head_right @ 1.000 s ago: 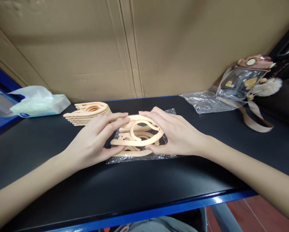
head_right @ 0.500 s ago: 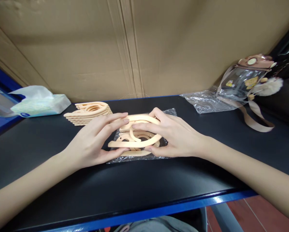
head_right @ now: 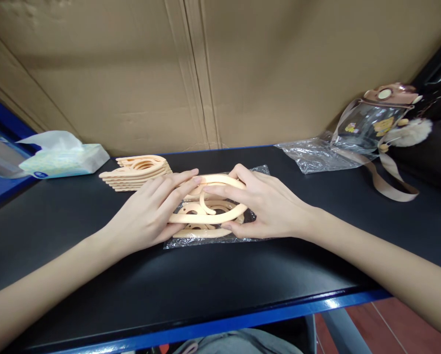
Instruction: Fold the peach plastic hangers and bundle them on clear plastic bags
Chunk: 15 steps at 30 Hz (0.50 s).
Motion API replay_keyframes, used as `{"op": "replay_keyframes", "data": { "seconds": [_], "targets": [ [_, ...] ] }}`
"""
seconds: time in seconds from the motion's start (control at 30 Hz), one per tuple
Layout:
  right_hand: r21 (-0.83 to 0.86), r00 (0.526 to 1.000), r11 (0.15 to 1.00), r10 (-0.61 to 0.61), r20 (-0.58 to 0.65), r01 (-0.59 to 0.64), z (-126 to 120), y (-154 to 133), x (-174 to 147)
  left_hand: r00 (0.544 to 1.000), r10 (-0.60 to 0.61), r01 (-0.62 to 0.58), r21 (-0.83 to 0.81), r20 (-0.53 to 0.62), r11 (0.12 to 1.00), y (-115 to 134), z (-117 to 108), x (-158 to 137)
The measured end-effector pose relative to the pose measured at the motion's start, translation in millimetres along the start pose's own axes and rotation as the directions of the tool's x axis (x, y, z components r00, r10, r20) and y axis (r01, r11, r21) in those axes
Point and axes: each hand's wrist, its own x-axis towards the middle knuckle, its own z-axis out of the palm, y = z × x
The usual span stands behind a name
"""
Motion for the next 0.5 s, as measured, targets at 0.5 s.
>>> {"op": "replay_keyframes", "data": {
  "seconds": [0.5],
  "targets": [
    [0.007,0.999,0.999,0.033,-0.018,-0.033,1.2,4.6,-1.4,0.976,-0.218,0.209,-0.39,0.02,0.897,-4.3,-1.2,-5.7]
  ]
}}
